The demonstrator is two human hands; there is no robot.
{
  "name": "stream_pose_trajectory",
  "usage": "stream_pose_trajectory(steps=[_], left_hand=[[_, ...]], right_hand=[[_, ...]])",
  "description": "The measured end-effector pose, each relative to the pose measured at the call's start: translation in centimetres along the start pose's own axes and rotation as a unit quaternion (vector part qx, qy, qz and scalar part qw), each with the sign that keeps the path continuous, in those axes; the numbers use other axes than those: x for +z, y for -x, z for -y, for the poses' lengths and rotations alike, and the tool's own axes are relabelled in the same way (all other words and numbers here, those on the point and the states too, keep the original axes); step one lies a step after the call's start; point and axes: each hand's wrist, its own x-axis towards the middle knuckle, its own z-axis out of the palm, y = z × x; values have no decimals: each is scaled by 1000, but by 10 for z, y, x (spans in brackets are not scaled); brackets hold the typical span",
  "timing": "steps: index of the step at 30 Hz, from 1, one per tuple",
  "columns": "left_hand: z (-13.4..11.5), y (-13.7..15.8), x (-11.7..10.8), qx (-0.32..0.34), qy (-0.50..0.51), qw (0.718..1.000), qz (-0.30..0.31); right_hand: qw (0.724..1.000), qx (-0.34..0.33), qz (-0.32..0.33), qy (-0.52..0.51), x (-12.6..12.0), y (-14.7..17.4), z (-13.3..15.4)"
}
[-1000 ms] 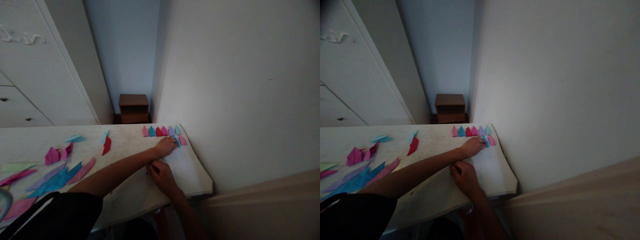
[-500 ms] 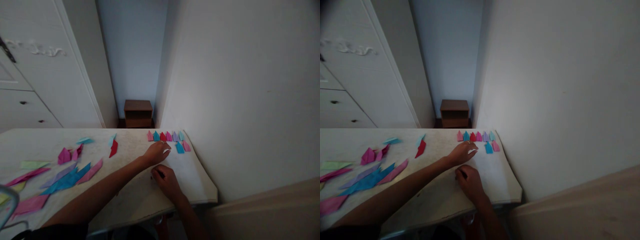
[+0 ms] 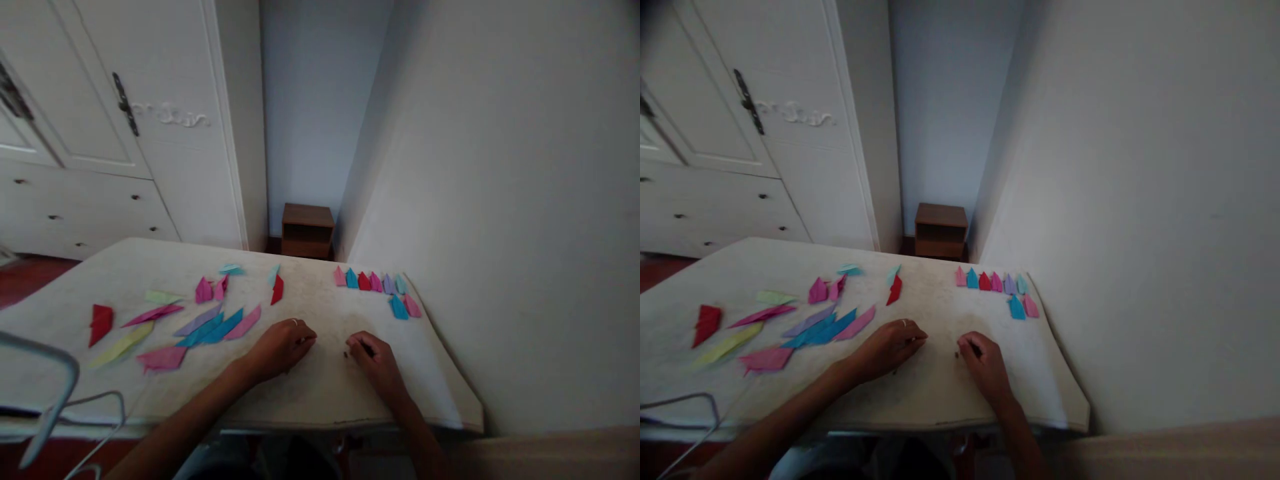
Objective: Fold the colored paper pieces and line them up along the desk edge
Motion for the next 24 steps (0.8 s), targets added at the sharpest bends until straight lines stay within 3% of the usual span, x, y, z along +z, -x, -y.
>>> stream_pose_trajectory(steps=[4,7,11,19,24], left_hand=[[16,47,-12,-53,75,995,-50],[21,66,-14,-91,154,978,-111],[22,68,-15,-121,203,961,-143],[22,65,-17,-108,140,976,-127],[27,65,-14,-90,128,979,-130]], right_hand=[[999,38,32,9,8,-13,6],[997,38,71,11,23,-33,23],[992,-20,122,12,53,-64,58],[968,-162,191,34,138,-136,111],[941,-247,211,97,190,-162,135]])
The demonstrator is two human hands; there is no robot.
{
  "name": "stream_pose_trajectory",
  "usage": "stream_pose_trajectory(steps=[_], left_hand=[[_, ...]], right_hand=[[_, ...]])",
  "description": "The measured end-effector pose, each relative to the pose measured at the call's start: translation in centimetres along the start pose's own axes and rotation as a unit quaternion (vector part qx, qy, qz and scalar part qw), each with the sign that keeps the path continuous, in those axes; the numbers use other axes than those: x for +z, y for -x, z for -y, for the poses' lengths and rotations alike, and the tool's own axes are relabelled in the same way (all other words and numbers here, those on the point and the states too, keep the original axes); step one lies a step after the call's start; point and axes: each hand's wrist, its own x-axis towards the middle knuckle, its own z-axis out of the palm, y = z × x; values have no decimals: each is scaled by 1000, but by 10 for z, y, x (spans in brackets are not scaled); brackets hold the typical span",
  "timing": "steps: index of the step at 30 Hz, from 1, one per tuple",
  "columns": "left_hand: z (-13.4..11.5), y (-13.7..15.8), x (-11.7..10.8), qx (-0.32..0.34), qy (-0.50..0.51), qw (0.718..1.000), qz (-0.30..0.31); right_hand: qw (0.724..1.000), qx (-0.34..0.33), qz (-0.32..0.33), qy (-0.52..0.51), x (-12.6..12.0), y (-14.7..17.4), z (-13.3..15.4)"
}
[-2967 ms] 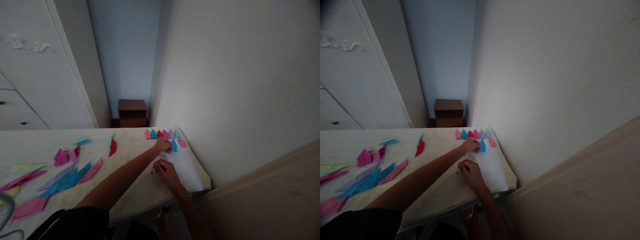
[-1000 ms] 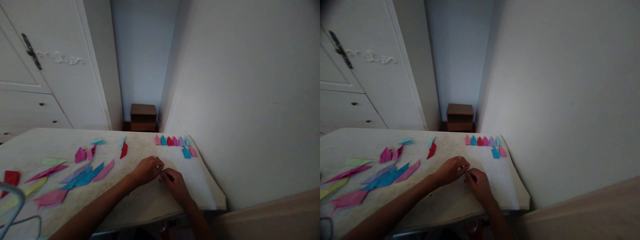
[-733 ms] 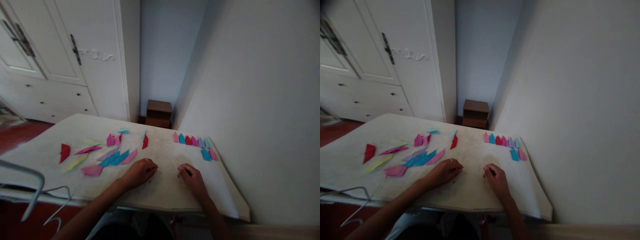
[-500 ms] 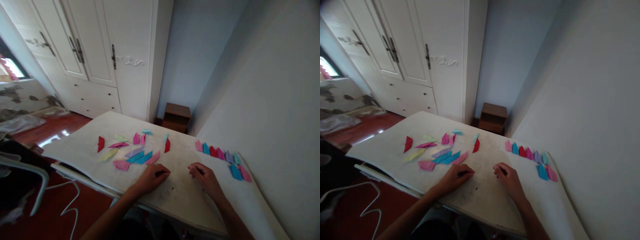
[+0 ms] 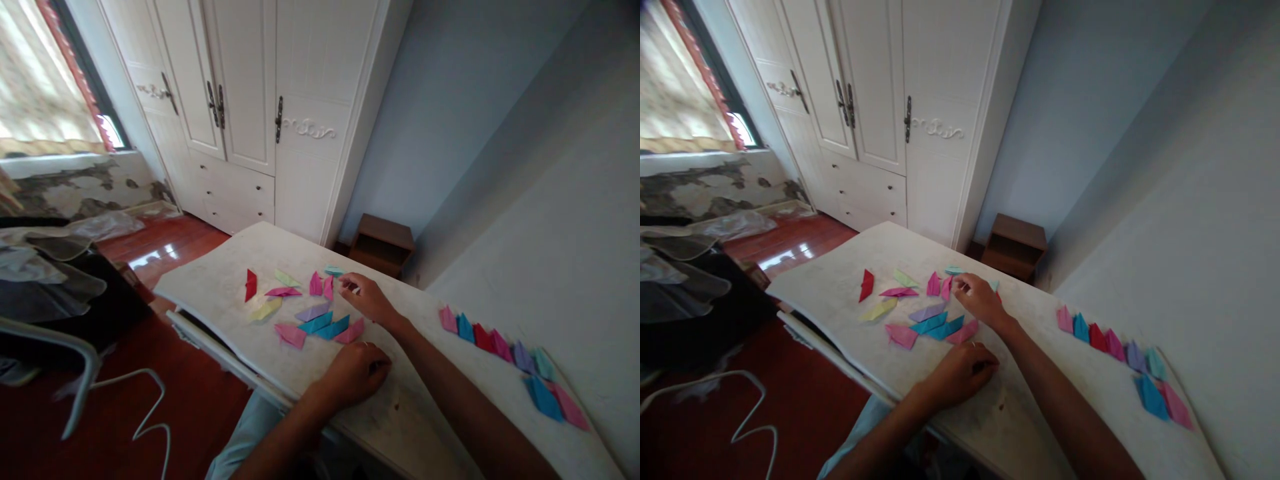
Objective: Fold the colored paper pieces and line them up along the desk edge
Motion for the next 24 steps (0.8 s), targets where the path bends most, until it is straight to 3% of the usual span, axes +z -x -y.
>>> stream_pose_trajectory(steps=[4,11,18,24], left_hand=[[2,-1,2,5,-10,1000,0],[3,0,3,24,-19,1000,-4],[2,1,2,30,-29,999,-3],[2,5,1,17,-18,1000,0]], right_hand=[[990,-48,60,117,24,-28,14],[965,-5,114,238,46,-52,16],[985,11,63,160,43,-52,19],[997,-13,3,-75,36,-42,13]])
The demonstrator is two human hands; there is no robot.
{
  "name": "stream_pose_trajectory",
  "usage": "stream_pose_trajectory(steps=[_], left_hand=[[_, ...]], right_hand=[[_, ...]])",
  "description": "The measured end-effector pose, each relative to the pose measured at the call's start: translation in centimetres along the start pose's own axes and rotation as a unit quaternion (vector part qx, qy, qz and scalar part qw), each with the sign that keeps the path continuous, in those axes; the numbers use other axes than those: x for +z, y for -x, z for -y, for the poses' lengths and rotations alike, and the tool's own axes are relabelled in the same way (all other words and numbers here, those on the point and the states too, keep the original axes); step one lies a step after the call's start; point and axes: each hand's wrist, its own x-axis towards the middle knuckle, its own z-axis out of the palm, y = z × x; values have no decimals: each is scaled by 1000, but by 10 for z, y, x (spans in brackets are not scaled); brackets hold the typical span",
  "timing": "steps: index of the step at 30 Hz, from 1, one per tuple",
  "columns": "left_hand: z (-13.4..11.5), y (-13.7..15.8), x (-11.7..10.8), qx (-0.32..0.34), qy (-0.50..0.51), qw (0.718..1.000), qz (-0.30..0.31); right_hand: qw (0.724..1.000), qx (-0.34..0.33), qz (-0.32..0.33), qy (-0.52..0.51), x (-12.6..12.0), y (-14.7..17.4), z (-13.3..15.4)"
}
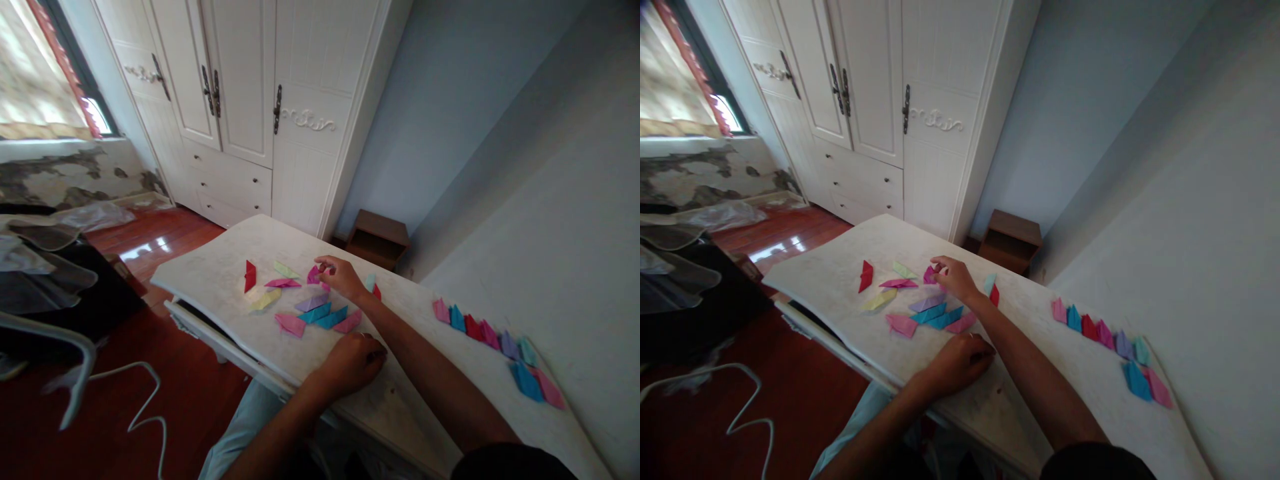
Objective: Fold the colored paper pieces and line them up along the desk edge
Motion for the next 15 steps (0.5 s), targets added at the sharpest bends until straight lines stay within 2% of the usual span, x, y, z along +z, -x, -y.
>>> stream_pose_trajectory(steps=[4,7,11,15], left_hand=[[-3,5,-3,-10,10,1000,-7],[-4,6,-3,-26,32,999,-24],[1,4,-1,-66,66,990,-105],[6,1,0,-106,142,964,-197]], right_hand=[[990,15,1,-142,-15,19,-1],[981,32,-12,-192,-32,41,4],[981,2,-29,-191,-54,73,13],[982,-14,-17,-189,-71,102,20]])
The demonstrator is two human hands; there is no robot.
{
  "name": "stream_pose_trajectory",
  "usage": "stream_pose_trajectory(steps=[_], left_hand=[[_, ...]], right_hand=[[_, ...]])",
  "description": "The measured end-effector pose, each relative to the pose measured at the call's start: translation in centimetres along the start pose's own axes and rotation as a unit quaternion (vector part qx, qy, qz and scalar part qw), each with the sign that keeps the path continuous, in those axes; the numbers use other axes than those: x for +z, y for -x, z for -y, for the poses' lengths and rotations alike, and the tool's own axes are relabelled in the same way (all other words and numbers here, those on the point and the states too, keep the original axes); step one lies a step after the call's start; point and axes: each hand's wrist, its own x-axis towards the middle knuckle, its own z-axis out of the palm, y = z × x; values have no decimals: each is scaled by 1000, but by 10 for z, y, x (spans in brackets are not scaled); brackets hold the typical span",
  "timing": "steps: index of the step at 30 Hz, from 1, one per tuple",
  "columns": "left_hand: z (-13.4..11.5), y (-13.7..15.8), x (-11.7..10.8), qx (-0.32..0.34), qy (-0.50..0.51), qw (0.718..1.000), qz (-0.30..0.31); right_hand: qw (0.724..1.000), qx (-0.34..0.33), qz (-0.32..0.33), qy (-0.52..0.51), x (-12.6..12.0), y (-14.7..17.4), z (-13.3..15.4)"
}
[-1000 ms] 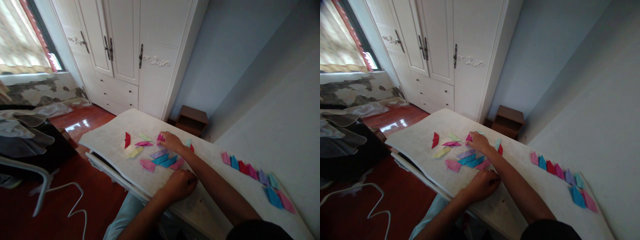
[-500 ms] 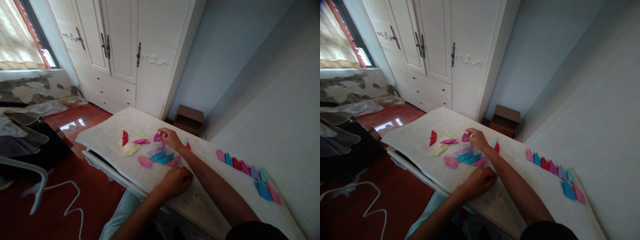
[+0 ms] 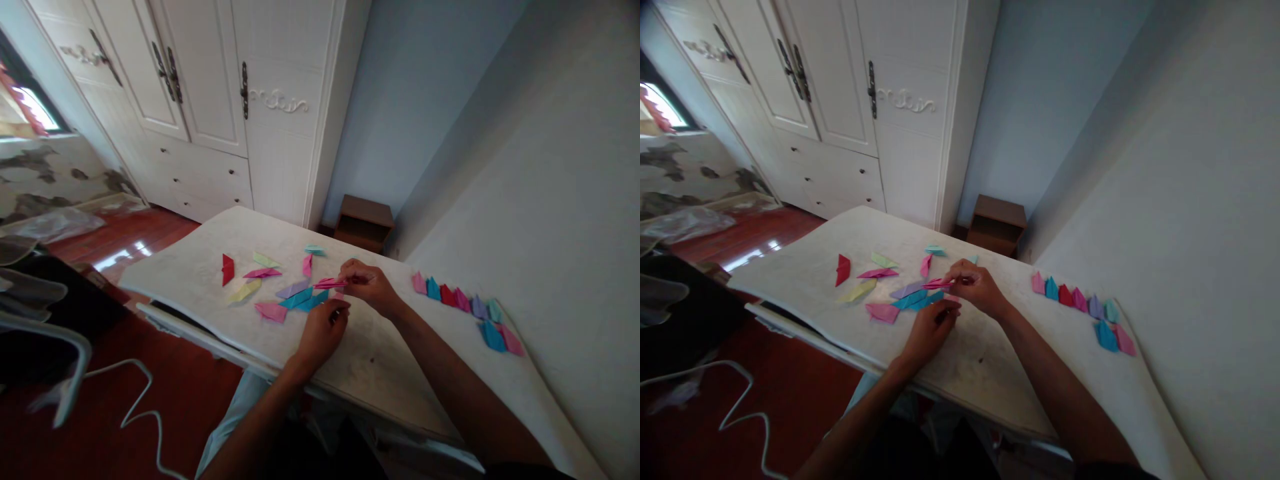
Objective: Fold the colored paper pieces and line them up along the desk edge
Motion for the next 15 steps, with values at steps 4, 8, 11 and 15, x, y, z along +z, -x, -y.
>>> stream_pose_trajectory(steps=[4,8,11,15], left_hand=[[-4,-3,-2,-70,155,985,-24],[-13,-8,-8,-144,342,929,8],[-18,-10,-11,-185,412,891,45],[-22,-9,-8,-198,377,902,77]], right_hand=[[999,-13,22,22,-11,19,8],[999,-13,29,22,-21,32,12],[999,6,40,-9,-28,42,12],[995,34,64,-73,-33,55,6]])
